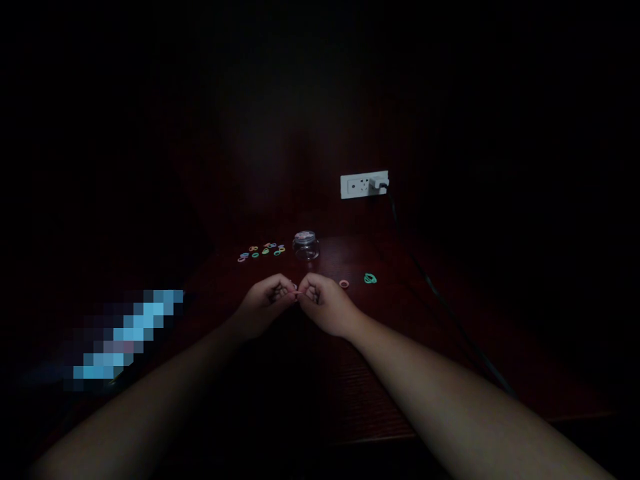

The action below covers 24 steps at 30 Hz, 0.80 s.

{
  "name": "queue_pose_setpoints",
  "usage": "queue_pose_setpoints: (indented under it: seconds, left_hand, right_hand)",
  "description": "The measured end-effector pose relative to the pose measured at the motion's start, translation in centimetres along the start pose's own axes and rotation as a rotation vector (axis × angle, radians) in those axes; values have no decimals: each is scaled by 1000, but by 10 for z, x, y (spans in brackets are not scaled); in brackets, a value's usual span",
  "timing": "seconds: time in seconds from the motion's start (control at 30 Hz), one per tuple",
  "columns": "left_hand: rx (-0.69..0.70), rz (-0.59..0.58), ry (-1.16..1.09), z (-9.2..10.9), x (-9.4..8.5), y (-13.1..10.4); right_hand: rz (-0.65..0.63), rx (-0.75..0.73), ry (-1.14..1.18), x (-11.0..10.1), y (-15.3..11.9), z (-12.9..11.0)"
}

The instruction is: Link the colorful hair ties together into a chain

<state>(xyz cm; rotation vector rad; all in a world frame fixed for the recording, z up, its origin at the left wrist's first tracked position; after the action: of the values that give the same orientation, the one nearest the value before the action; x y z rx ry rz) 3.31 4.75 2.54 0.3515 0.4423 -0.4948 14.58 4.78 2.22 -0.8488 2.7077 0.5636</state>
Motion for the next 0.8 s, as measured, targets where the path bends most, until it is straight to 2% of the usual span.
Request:
queue_pose_setpoints:
  seconds: [0.2,0.43,0.8]
  left_hand:
    - [7,22,-8,2,-1,0]
    - [1,-23,-30,4,3,-1]
    - [-7,0,18,2,0,0]
  right_hand:
    - [-11,7,7,1,1,1]
    - [12,-10,-114,-1,-1,-6]
    - [-8,15,-34,0,1,1]
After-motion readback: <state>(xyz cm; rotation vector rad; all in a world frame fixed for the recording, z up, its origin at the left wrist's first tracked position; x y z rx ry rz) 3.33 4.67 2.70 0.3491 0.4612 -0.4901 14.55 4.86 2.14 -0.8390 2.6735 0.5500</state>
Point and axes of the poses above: each hand's wrist, its own y-axis towards the middle knuckle, its own x-axis out of the palm, z = x × y, the point moved 7 cm from there along y, towards the middle knuckle, and after that the axes turned 10 degrees about -z, right-handed, at the moved point
